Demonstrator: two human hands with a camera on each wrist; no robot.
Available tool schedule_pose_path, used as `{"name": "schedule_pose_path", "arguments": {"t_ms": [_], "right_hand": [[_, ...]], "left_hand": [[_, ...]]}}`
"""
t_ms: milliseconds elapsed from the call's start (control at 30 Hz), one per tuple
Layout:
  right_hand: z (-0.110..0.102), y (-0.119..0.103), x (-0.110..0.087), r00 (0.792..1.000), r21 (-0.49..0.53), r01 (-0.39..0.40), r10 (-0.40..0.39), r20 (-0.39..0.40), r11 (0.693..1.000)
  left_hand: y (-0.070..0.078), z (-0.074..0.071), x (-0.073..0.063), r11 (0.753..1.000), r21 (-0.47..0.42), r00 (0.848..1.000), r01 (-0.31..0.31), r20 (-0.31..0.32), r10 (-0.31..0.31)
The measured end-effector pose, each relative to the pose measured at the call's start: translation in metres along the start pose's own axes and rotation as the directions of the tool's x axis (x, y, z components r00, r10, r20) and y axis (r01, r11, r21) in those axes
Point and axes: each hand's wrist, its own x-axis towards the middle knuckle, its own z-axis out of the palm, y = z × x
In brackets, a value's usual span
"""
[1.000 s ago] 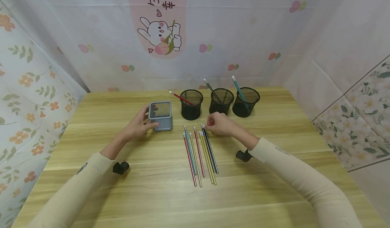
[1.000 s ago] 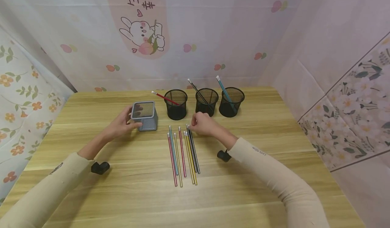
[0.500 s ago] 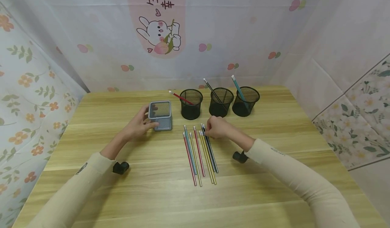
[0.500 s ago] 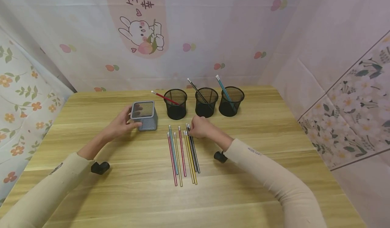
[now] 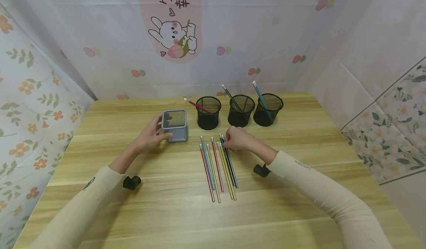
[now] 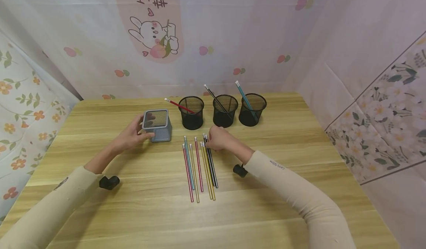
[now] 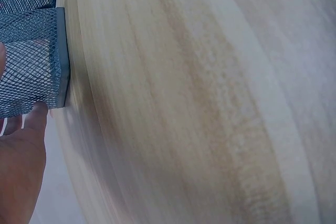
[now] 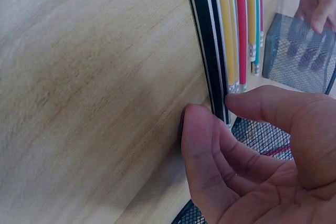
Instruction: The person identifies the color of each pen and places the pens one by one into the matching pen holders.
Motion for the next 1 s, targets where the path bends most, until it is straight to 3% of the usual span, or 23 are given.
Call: {"name": "schedule_pose_path", "arguments": {"t_ms": [833,1000], "right_hand": [[-0.0024,0.0009,-0.0007,1.000,0.118,0.003,-0.006,0.025,0.993],[-0.0029,-0.0006,0.0002,1.000,0.103,0.003,-0.006,0.029,0.995]], "left_hand": [[0.0012,-0.0007,0.0011,1.000,-0.006,1.000,-0.001,0.002,0.001],[0.0017,-0.0009,0.0003,1.000,-0.007,1.000,0.003,0.003,-0.003]]}}
